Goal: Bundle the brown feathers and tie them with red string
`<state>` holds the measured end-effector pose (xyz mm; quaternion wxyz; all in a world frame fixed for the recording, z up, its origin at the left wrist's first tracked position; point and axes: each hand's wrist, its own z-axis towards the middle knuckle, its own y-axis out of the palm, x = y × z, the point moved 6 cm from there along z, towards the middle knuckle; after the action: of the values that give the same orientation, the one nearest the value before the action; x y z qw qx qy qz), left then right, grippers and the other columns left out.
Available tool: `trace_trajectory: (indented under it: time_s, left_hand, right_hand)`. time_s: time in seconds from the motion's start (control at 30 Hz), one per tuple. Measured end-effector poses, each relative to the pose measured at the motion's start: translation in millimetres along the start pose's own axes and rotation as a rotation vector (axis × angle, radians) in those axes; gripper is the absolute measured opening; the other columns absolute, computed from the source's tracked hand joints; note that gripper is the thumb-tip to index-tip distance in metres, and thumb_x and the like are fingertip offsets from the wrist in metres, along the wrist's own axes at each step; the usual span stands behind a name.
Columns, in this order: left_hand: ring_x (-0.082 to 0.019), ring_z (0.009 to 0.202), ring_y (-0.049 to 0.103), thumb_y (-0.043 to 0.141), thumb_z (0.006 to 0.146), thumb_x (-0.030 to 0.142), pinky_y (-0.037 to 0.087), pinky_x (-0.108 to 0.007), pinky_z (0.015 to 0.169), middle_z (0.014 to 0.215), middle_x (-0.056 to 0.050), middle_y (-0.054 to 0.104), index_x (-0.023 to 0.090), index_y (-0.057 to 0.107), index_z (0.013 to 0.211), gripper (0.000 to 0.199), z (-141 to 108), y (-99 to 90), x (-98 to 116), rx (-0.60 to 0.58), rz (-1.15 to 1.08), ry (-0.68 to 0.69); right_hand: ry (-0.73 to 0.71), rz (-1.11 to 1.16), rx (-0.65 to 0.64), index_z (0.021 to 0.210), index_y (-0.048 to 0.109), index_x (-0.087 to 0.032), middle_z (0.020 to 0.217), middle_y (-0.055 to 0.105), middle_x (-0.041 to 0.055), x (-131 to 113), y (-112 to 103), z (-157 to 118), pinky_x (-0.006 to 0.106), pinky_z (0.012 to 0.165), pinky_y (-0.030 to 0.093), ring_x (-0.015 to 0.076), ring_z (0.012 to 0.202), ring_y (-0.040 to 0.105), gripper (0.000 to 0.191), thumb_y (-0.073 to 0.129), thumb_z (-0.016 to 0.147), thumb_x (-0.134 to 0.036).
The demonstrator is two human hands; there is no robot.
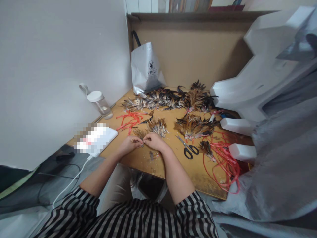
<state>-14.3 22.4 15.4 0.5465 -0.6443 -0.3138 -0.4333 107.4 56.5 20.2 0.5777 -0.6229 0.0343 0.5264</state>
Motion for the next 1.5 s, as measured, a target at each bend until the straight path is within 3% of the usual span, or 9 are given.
trace_trajectory:
  time_s: [0.17,0.43,0.8,1.03,1.23,1.5]
  left_hand:
    - [-0.008,0.050,0.051,0.060,0.066,0.018,0.040,-0.020,0.052,0.057,-0.001,0.061,0.012,0.065,0.070,0.009,2.7,1.0,-5.3,-0.023,-0.071,-0.050]
    - [-0.009,0.053,0.057,0.064,0.065,0.021,0.045,-0.021,0.055,0.059,-0.003,0.063,0.011,0.060,0.069,0.011,10.8,3.9,-25.0,-0.044,-0.308,-0.217]
    - [-0.008,0.049,0.055,0.069,0.056,0.016,0.044,-0.020,0.052,0.051,0.000,0.060,0.011,0.059,0.063,0.013,9.8,0.8,-17.4,-0.012,-0.366,-0.297]
    - [-0.007,0.048,0.050,0.066,0.055,0.016,0.039,-0.020,0.050,0.055,0.001,0.060,0.012,0.060,0.066,0.014,7.9,3.6,-14.7,-0.048,-0.313,-0.222]
    - [-0.007,0.050,0.049,0.059,0.057,0.010,0.038,-0.020,0.052,0.054,0.002,0.057,0.011,0.061,0.067,0.010,8.3,6.2,-12.0,-0.029,-0.168,-0.068]
    - [-0.010,0.062,0.054,0.053,0.067,0.008,0.042,-0.022,0.062,0.068,-0.001,0.063,0.015,0.064,0.075,0.015,-0.9,1.1,6.4,0.123,0.297,0.176]
  right_hand:
    - [0.094,0.019,-0.006,0.071,0.065,-0.015,0.068,0.063,0.0009,7.8,1.1,-0.1,0.020,0.060,0.035,0.0102,0.063,0.052,0.013,0.053,0.073,-0.020]
    - [0.124,0.019,-0.049,0.066,0.064,-0.015,0.061,0.061,-0.0009,8.6,1.2,-2.3,0.019,0.057,0.033,0.0084,0.057,0.048,0.013,0.054,0.071,-0.020]
    - [0.077,0.044,-0.158,0.070,0.067,-0.014,0.062,0.063,-0.0001,4.3,8.5,-3.7,0.019,0.055,0.034,0.0089,0.057,0.050,0.015,0.055,0.071,-0.021]
    - [0.134,0.098,-0.002,0.081,0.068,-0.014,0.075,0.067,0.0019,1.2,1.5,1.2,0.020,0.060,0.037,0.0108,0.064,0.054,0.020,0.051,0.072,-0.018]
    - [0.111,-0.002,-0.061,0.077,0.069,-0.017,0.066,0.064,-0.0005,4.6,15.6,2.0,0.019,0.056,0.033,0.0095,0.059,0.050,0.021,0.048,0.073,-0.019]
    - [0.100,-0.132,-0.025,0.067,0.066,-0.016,0.058,0.058,-0.0010,3.4,12.0,0.5,0.019,0.051,0.027,0.0085,0.054,0.044,0.017,0.050,0.072,-0.019]
